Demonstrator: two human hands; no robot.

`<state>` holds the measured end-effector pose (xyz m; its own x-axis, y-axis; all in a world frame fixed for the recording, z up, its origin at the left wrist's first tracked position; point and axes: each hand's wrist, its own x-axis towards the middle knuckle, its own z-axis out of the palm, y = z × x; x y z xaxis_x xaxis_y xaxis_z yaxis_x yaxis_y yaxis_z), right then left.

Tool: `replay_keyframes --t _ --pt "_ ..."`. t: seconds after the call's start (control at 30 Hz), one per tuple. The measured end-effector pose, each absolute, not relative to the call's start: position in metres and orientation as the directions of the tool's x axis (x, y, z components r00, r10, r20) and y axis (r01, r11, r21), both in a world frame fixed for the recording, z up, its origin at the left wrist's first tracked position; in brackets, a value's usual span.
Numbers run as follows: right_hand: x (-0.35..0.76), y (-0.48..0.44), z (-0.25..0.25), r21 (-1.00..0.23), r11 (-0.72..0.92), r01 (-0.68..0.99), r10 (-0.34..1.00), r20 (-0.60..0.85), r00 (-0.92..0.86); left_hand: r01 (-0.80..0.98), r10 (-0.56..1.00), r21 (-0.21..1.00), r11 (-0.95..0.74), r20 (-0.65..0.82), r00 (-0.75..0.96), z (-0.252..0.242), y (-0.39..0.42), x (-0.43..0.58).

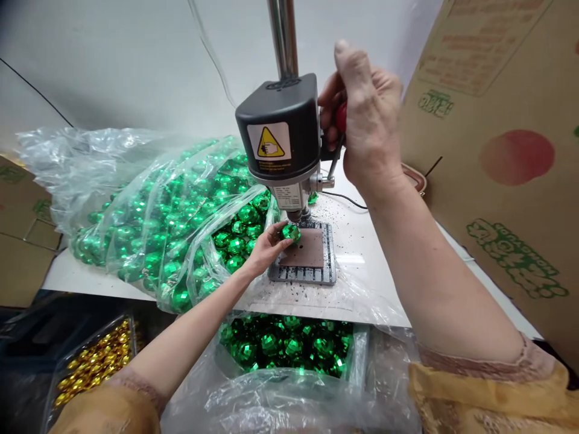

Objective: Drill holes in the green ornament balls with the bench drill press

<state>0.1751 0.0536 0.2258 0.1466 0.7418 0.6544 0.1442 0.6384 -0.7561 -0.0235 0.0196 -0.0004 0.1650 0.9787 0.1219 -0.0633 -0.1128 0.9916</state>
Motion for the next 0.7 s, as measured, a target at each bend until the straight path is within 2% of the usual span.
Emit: replay_keyframes --t 0.1,0.17,0.3,0.57,0.7 --pt "0.172 0.050 0.231 -0.832 0.552 -0.047 0.822 0.535 0.195 -0.073 0.970 0.988 -0.138 0.150 0.190 -0.003 0.020 -0.018" --pt "0.171 0.048 0.233 -0.831 0.551 -0.074 0.828 0.532 0.177 -0.071 0.965 0.986 -0.150 0.162 0.207 -0.006 0.020 -0.016" --pt "0.171 0.046 0.234 -0.831 0.550 -0.078 0.831 0.536 0.147 -0.022 0.957 0.983 -0.181 0.181 0.226 -0.009 0.019 -0.016" --pt "0.171 0.046 0.235 -0.852 0.521 -0.052 0.849 0.511 0.133 0.312 0.930 0.883 -0.351 0.289 0.228 0.006 0.005 -0.016" --pt "0.171 0.046 0.234 -0.848 0.526 -0.063 0.847 0.515 0.130 0.232 0.945 0.927 -0.296 0.249 0.213 0.007 -0.003 -0.009"
